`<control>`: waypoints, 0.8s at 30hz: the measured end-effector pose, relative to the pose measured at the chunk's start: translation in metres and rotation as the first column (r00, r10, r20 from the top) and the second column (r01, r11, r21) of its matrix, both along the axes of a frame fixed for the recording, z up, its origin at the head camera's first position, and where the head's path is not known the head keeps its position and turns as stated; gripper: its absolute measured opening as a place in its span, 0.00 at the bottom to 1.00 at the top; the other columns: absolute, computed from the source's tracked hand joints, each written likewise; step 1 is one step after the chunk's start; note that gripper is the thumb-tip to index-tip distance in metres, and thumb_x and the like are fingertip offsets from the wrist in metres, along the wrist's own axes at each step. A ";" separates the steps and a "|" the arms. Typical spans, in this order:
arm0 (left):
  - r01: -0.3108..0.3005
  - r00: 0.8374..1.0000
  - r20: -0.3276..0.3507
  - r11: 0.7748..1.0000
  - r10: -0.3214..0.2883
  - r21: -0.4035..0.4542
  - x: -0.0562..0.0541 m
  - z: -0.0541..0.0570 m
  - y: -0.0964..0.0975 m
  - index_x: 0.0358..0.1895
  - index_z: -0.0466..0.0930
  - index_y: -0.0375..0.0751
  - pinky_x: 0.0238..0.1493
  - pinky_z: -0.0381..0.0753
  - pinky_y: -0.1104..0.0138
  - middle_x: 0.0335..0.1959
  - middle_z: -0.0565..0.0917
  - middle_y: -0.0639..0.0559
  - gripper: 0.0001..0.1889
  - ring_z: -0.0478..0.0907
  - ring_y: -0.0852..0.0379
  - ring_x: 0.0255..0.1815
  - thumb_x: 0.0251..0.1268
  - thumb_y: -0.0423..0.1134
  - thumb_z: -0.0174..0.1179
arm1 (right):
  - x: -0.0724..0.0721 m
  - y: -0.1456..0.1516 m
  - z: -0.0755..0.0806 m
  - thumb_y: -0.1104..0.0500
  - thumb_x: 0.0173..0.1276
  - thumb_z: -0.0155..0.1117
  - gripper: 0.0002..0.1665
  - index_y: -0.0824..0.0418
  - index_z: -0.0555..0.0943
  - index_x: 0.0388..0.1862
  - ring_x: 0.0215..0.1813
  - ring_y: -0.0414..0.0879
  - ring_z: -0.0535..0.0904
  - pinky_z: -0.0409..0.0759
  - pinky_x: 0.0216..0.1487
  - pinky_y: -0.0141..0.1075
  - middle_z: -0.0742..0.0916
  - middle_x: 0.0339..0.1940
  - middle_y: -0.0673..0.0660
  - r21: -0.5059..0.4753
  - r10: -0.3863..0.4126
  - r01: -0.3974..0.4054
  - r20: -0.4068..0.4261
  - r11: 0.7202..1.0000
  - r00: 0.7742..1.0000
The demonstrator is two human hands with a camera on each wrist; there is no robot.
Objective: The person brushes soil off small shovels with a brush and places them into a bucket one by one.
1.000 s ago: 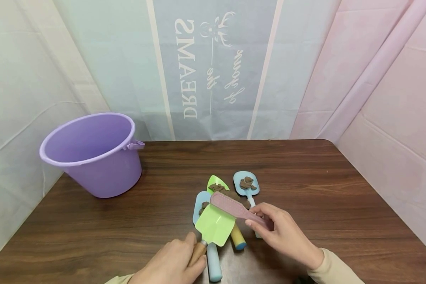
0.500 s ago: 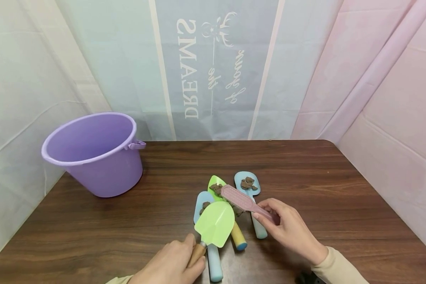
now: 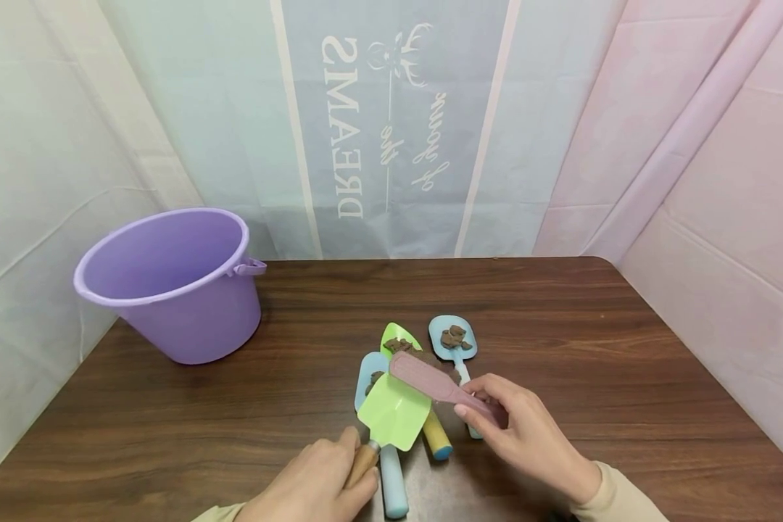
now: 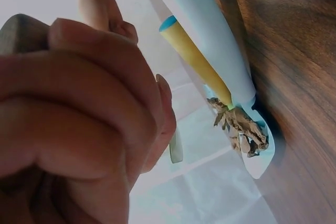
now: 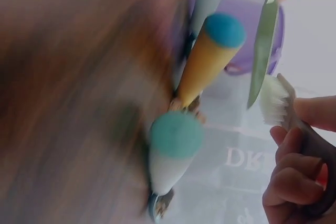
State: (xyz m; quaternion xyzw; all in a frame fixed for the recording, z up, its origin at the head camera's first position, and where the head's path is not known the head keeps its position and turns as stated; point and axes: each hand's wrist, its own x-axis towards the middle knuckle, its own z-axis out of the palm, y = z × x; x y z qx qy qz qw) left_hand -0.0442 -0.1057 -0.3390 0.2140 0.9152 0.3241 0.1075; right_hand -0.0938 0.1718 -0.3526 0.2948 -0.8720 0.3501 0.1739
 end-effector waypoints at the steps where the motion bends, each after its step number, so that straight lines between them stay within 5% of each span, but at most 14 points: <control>1: -0.001 1.000 0.007 1.000 0.001 0.000 0.000 0.000 0.000 0.29 0.64 0.46 0.14 0.63 0.71 0.15 0.64 0.62 0.11 0.61 0.69 0.14 0.60 0.43 0.57 | 0.002 -0.002 0.001 0.61 0.58 0.71 0.14 0.45 0.79 0.39 0.24 0.27 0.64 0.63 0.24 0.19 0.73 0.25 0.37 0.000 0.019 -0.019 -0.006 1.000 1.000; 10: 0.011 0.998 0.060 1.000 -0.011 0.005 -0.003 0.002 0.003 0.30 0.65 0.46 0.13 0.63 0.71 0.15 0.64 0.62 0.11 0.61 0.68 0.13 0.62 0.45 0.57 | 0.017 -0.014 0.003 0.58 0.61 0.69 0.12 0.44 0.78 0.40 0.26 0.26 0.65 0.63 0.26 0.16 0.76 0.30 0.36 -0.008 0.173 -0.173 0.024 0.985 0.985; 24: 0.008 0.998 0.061 1.000 -0.009 0.008 0.000 0.002 0.003 0.31 0.65 0.45 0.13 0.63 0.71 0.15 0.65 0.62 0.11 0.62 0.69 0.13 0.61 0.45 0.57 | 0.018 -0.016 -0.001 0.58 0.61 0.69 0.11 0.45 0.78 0.40 0.27 0.27 0.67 0.64 0.28 0.16 0.78 0.31 0.36 -0.014 0.204 -0.204 0.005 0.979 0.979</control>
